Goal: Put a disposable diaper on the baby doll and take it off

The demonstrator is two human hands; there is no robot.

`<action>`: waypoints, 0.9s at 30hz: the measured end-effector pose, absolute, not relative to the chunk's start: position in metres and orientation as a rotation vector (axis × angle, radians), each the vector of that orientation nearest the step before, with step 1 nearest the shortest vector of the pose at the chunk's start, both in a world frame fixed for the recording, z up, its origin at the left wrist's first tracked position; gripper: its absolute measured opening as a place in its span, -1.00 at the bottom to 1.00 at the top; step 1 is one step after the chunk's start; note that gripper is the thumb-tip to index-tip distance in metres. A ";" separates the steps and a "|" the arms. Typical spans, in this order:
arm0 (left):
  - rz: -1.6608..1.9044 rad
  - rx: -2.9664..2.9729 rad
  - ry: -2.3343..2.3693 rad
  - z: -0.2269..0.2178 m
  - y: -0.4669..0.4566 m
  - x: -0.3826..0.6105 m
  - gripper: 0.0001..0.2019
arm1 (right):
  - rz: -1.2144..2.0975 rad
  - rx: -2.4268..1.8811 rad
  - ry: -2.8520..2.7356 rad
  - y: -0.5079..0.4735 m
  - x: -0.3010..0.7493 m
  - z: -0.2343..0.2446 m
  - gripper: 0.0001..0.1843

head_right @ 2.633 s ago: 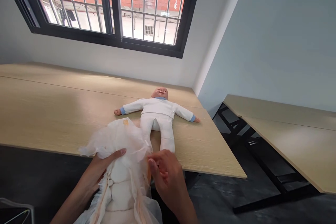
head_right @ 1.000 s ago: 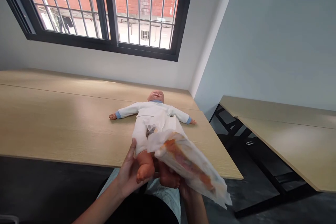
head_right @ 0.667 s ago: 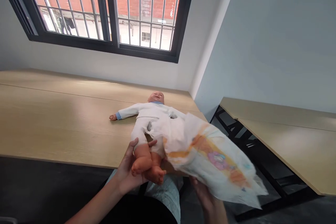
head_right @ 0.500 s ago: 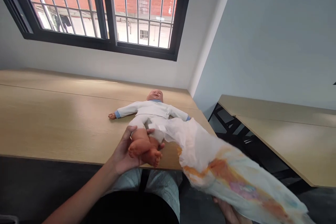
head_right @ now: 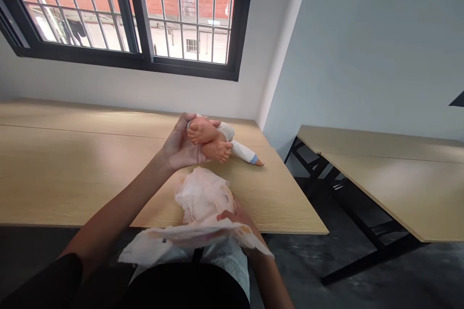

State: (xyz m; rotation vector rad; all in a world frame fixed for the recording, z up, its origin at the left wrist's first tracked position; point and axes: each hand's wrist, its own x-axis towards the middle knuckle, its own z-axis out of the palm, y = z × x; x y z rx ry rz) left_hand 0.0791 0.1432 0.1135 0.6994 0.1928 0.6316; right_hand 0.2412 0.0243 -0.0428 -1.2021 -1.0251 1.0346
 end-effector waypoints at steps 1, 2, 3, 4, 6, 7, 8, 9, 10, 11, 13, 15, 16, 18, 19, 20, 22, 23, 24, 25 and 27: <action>0.632 0.699 0.201 0.114 0.143 0.079 -0.58 | 1.044 -1.238 -1.045 0.030 0.241 -0.046 -0.11; 0.633 0.697 0.201 0.114 0.143 0.078 -0.59 | 1.013 -1.296 -1.059 0.035 0.243 -0.048 -0.04; 0.630 0.697 0.194 0.114 0.143 0.078 -0.60 | 0.929 -1.367 -1.077 0.038 0.246 -0.050 -0.01; 0.623 0.699 0.184 0.113 0.143 0.077 -0.61 | 0.802 -1.435 -1.116 0.041 0.250 -0.050 -0.03; 0.610 0.705 0.155 0.110 0.144 0.075 -0.63 | 0.569 -1.474 -1.304 0.043 0.257 -0.044 -0.29; 0.602 0.704 0.141 0.108 0.145 0.075 -0.65 | 0.513 -1.440 -1.446 0.043 0.259 -0.039 -0.48; 0.593 0.699 0.128 0.106 0.146 0.076 -0.66 | 0.502 -1.384 -1.606 0.043 0.259 -0.032 -0.64; 0.588 0.691 0.116 0.104 0.147 0.076 -0.67 | 0.530 -1.321 -1.762 0.043 0.256 -0.025 -0.75; 0.586 0.682 0.105 0.102 0.149 0.077 -0.69 | 0.575 -1.260 -1.907 0.044 0.250 -0.018 -0.81; 0.583 0.673 0.100 0.101 0.150 0.078 -0.70 | 0.605 -1.205 -2.044 0.047 0.243 -0.013 -0.82; 0.572 0.663 0.102 0.097 0.153 0.079 -0.70 | 0.543 -1.122 -2.299 0.056 0.225 -0.009 -0.76; 0.558 0.666 0.101 0.095 0.154 0.078 -0.68 | 0.329 -1.097 -2.470 0.069 0.207 -0.013 -0.65; 0.549 0.673 0.101 0.094 0.154 0.077 -0.67 | 0.202 -1.110 -2.516 0.077 0.200 -0.016 -0.59; 0.539 0.695 0.107 0.094 0.154 0.074 -0.63 | -0.001 -1.176 -2.542 0.090 0.189 -0.021 -0.50; 0.536 0.706 0.120 0.094 0.153 0.072 -0.61 | -0.059 -1.211 -2.551 0.096 0.184 -0.023 -0.46; 0.532 0.714 0.136 0.094 0.152 0.071 -0.58 | -0.099 -1.246 -2.567 0.100 0.181 -0.024 -0.40; 0.528 0.720 0.159 0.095 0.150 0.070 -0.55 | -0.162 -1.317 -2.604 0.106 0.174 -0.023 -0.29; 0.528 0.716 0.164 0.095 0.149 0.070 -0.55 | -0.194 -1.345 -2.614 0.108 0.172 -0.022 -0.27; 0.530 0.710 0.165 0.095 0.148 0.070 -0.55 | -0.224 -1.356 -2.618 0.109 0.169 -0.022 -0.30; 0.531 0.705 0.163 0.096 0.148 0.070 -0.55 | -0.240 -1.356 -2.607 0.110 0.168 -0.022 -0.37; 0.534 0.700 0.161 0.096 0.148 0.070 -0.56 | -0.186 -1.322 -2.589 0.113 0.168 -0.025 -0.55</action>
